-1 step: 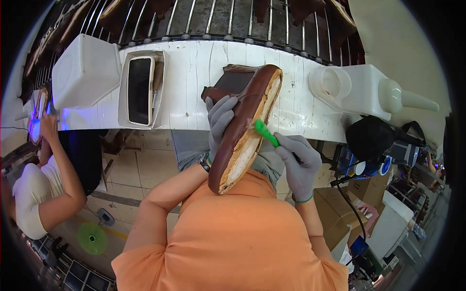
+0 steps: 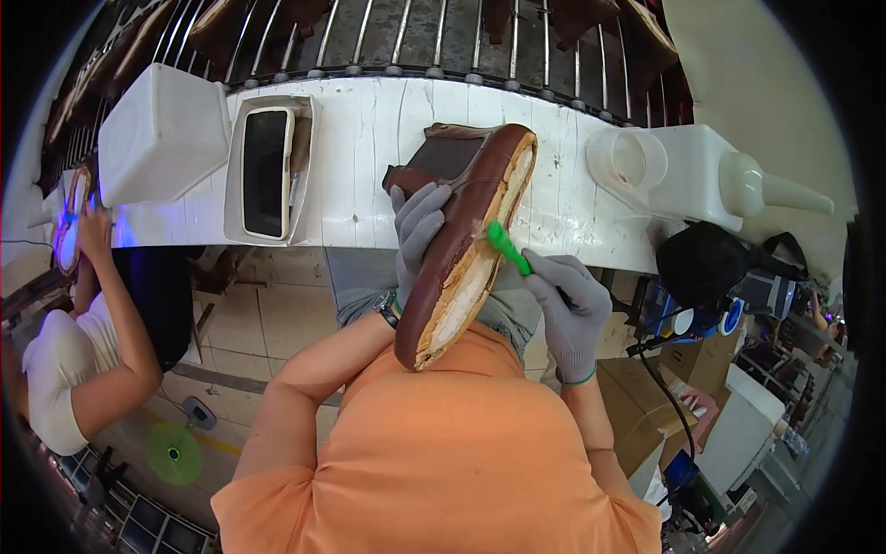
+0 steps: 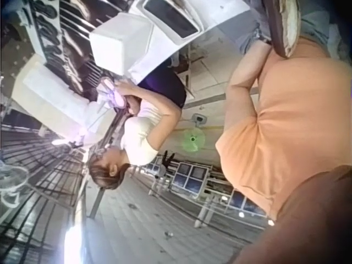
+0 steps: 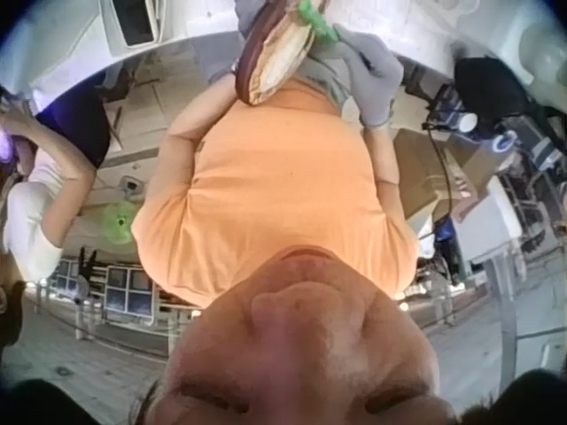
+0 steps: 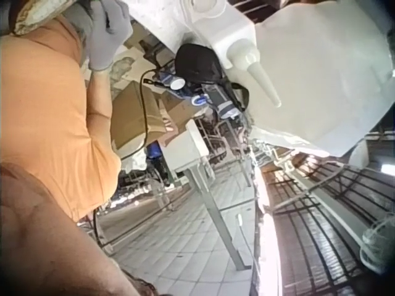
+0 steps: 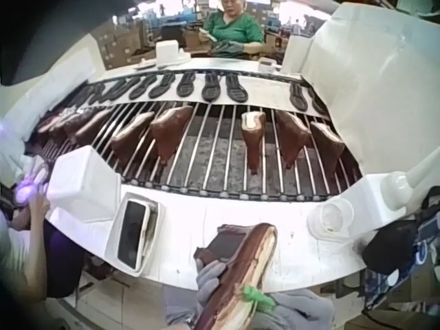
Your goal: Applying adhesive to the edges of shoe uppers using a green brush.
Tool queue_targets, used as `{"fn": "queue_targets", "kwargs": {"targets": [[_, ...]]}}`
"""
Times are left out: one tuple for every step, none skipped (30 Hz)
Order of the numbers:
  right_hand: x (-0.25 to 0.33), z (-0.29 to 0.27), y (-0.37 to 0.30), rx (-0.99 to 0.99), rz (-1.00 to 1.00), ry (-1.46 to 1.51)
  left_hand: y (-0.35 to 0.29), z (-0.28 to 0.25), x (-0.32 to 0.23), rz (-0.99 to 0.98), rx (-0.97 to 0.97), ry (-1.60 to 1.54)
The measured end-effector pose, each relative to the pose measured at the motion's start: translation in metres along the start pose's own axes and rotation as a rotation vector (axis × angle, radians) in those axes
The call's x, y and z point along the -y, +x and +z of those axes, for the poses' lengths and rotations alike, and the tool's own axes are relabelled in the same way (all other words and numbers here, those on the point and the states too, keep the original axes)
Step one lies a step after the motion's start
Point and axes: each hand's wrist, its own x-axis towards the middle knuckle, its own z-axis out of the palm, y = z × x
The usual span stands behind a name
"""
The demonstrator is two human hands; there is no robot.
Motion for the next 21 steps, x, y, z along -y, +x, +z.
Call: {"fn": "queue_targets", "kwargs": {"targets": [[-0.001,0.0,0.003,-0.023,0.029,-0.001,0.0,0.0,0.0,0.009,0.012,0.015],[-0.003,0.0,0.006,-0.032,0.047,0.012,0.001,0.0,-0.001,-0.001,0.016,0.008],[-0.005,-0.001,0.009,-0.045,0.059,0.007,0.004,-0.003,0.002,0.058,0.034,0.044],[-0.007,-0.001,0.013,-0.058,0.07,0.001,0.006,-0.005,0.002,0.092,0.043,0.072],[-0.011,-0.001,0.017,-0.072,0.081,-0.006,0.008,-0.006,0.004,0.125,0.052,0.1],[-0.015,0.0,0.022,-0.1,0.073,-0.005,0.009,-0.006,0.002,0.133,0.054,0.119],[-0.019,-0.002,0.027,-0.1,0.084,-0.022,0.008,-0.006,0.001,0.125,0.055,0.143],[-0.024,-0.004,0.031,-0.1,0.098,-0.038,0.008,-0.005,0.003,0.159,0.048,0.146],[-0.029,-0.006,0.036,-0.096,0.099,-0.049,0.009,-0.004,0.006,0.182,0.04,0.152],[-0.035,-0.005,0.042,-0.121,0.093,-0.026,0.01,-0.004,0.007,0.193,0.038,0.157],[-0.04,-0.007,0.047,-0.127,0.095,-0.045,0.01,-0.004,0.008,0.205,0.036,0.162],[-0.044,-0.01,0.052,-0.135,0.102,-0.067,0.01,-0.004,0.008,0.203,0.039,0.163],[-0.049,-0.012,0.058,-0.143,0.104,-0.083,0.01,-0.003,0.006,0.18,0.04,0.142],[-0.053,-0.013,0.065,-0.173,0.107,-0.075,0.009,-0.003,0.004,0.158,0.041,0.121],[-0.057,-0.015,0.07,-0.191,0.095,-0.08,0.008,-0.003,0.0,0.116,0.038,0.079],[-0.058,-0.016,0.076,-0.209,0.082,-0.084,0.008,-0.002,-0.001,0.095,0.037,0.057],[-0.059,-0.016,0.078,-0.233,0.079,-0.085,0.008,-0.002,-0.003,0.074,0.034,0.035],[-0.057,-0.015,0.078,-0.24,0.051,-0.102,0.009,-0.002,-0.004,0.076,0.032,0.035],[-0.054,-0.015,0.075,-0.207,0.058,-0.094,0.009,-0.003,-0.005,0.064,0.042,0.053],[-0.049,-0.016,0.069,-0.179,0.093,-0.087,0.01,-0.003,-0.005,0.074,0.033,0.033],[-0.042,-0.018,0.063,-0.163,0.173,-0.093,0.01,-0.003,-0.005,0.071,0.033,0.029]]}}
